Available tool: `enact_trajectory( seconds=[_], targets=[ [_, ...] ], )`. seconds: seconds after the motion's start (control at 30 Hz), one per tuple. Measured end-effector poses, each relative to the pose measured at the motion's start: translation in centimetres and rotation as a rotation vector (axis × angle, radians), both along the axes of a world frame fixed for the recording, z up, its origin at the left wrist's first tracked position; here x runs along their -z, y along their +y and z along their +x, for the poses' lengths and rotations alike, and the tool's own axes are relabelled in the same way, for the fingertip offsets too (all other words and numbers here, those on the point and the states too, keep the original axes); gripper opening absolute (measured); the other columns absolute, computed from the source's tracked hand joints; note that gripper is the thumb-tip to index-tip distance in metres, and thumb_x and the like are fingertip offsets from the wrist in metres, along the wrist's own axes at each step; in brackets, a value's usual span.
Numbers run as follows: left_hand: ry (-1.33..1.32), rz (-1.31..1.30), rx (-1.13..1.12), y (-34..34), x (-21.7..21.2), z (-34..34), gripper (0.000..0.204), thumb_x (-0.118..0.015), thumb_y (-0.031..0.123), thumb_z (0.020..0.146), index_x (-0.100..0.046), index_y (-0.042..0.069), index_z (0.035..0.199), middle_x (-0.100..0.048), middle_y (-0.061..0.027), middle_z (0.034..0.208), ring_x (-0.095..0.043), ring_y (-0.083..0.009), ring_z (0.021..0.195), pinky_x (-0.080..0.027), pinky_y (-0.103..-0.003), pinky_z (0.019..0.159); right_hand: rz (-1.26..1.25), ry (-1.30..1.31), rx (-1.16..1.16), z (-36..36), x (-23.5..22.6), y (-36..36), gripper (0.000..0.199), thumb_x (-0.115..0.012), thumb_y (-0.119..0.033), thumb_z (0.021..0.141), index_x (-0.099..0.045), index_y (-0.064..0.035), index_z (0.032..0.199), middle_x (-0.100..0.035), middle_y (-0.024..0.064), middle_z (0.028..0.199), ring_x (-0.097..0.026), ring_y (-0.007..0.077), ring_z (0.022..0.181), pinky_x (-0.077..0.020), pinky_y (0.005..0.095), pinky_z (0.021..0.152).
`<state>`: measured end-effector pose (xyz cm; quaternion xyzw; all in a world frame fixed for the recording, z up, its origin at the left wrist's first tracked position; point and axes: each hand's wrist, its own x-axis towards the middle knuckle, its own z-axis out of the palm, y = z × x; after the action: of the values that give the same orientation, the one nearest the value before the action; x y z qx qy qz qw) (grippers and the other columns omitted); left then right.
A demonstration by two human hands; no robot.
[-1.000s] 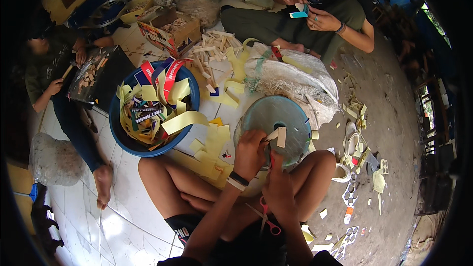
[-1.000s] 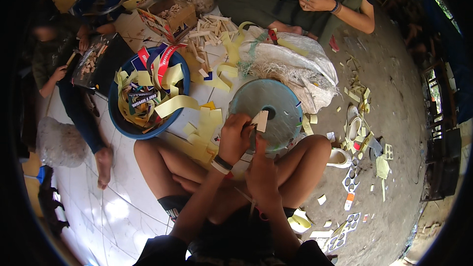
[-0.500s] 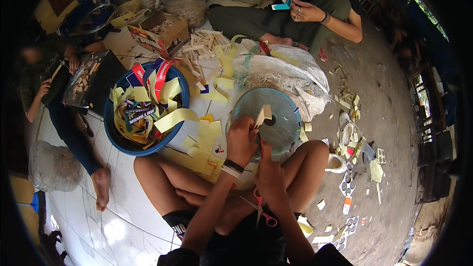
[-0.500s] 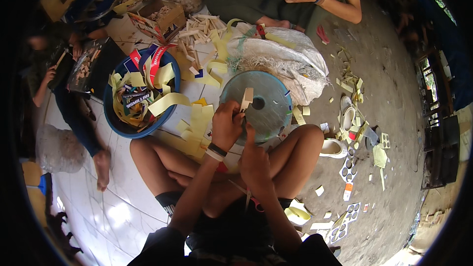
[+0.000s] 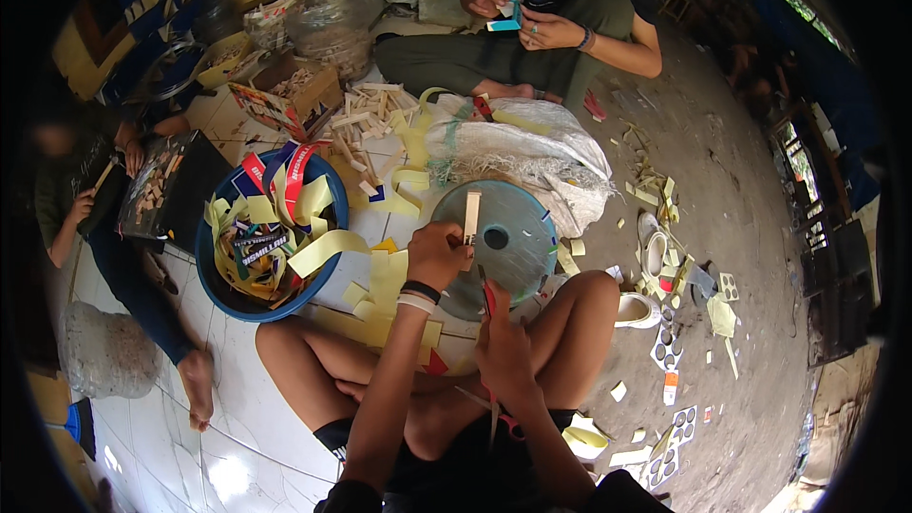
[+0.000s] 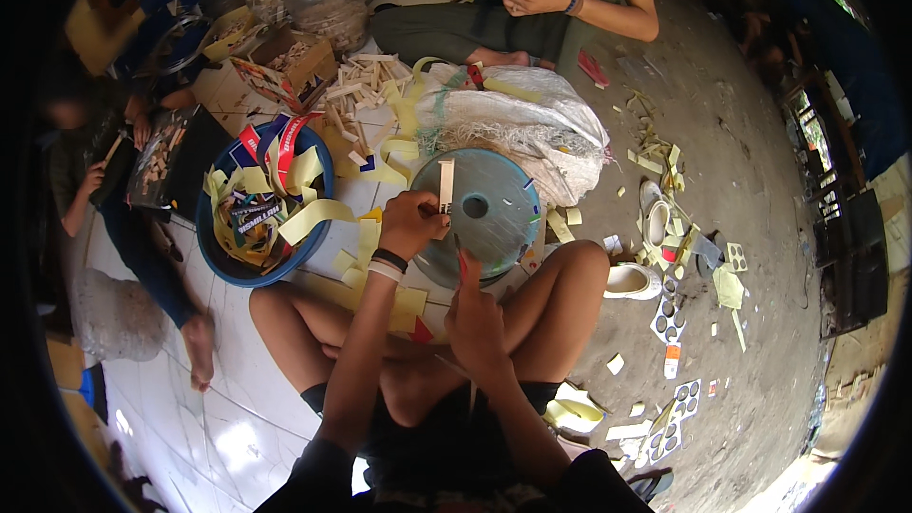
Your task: The person sits on the floor and uses scissors to cut small rectangular pieces from a blue paper strip with the text 'BISMILLAH'. They also handle a glue stick and a small white rectangular object, applying glue to the object. The person continues cutting and folding the paper strip.
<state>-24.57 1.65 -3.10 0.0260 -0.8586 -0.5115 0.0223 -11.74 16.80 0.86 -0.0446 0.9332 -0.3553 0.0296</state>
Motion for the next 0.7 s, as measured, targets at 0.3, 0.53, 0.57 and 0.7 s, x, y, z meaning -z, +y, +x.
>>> enact_trajectory(
  seconds=[0.3,0.53,0.57,0.7],
  targets=[
    [-0.006,0.275,0.16,-1.7,0.5,0.5,0.017,-0.079,0.005,0.086,-0.074,0.0,0.102,-0.076,-0.0064,0.09,-0.071,-0.0141,0.082,-0.055,-0.029,0.077,-0.112,-0.014,0.122,-1.6,-0.2,0.9,0.062,-0.055,-0.004,0.097,-0.032,-0.0194,0.153,-0.068,0.0257,0.08,-0.067,0.051,0.076,-0.0524,0.0615,0.076],
    [0.146,0.905,0.046,-3.0,-1.5,8.0,0.014,-0.07,0.001,0.097,-0.067,0.0,0.11,-0.07,-0.0052,0.104,-0.065,-0.013,0.098,-0.051,-0.028,0.089,0.112,0.119,0.109,-2.8,0.1,3.7,0.069,-0.06,-0.005,0.093,-0.041,-0.0202,0.157,-0.067,0.0263,0.107,-0.068,0.0473,0.093,-0.0539,0.0574,0.081],
    [0.188,0.95,0.031,-3.1,-2.0,8.8,0.012,-0.069,0.001,0.098,-0.067,0.0,0.11,-0.07,-0.0054,0.105,-0.065,-0.0131,0.099,-0.051,-0.029,0.09,0.11,0.149,0.098,-3.2,0.2,3.9,0.07,-0.061,-0.004,0.092,-0.041,-0.0198,0.157,-0.066,0.0262,0.111,-0.068,0.0465,0.095,-0.0543,0.0563,0.082],
    [0.192,1.078,-0.051,-3.4,-3.8,11.1,0.013,-0.069,0.0,0.097,-0.065,0.0,0.11,-0.069,-0.0062,0.106,-0.065,-0.0145,0.101,-0.051,-0.03,0.093,0.168,0.218,0.082,-5.3,0.8,3.9,0.064,-0.069,-0.007,0.088,-0.049,-0.0086,0.149,-0.066,0.0263,0.114,-0.067,0.0481,0.101,-0.0545,0.0544,0.087]
  ],
)
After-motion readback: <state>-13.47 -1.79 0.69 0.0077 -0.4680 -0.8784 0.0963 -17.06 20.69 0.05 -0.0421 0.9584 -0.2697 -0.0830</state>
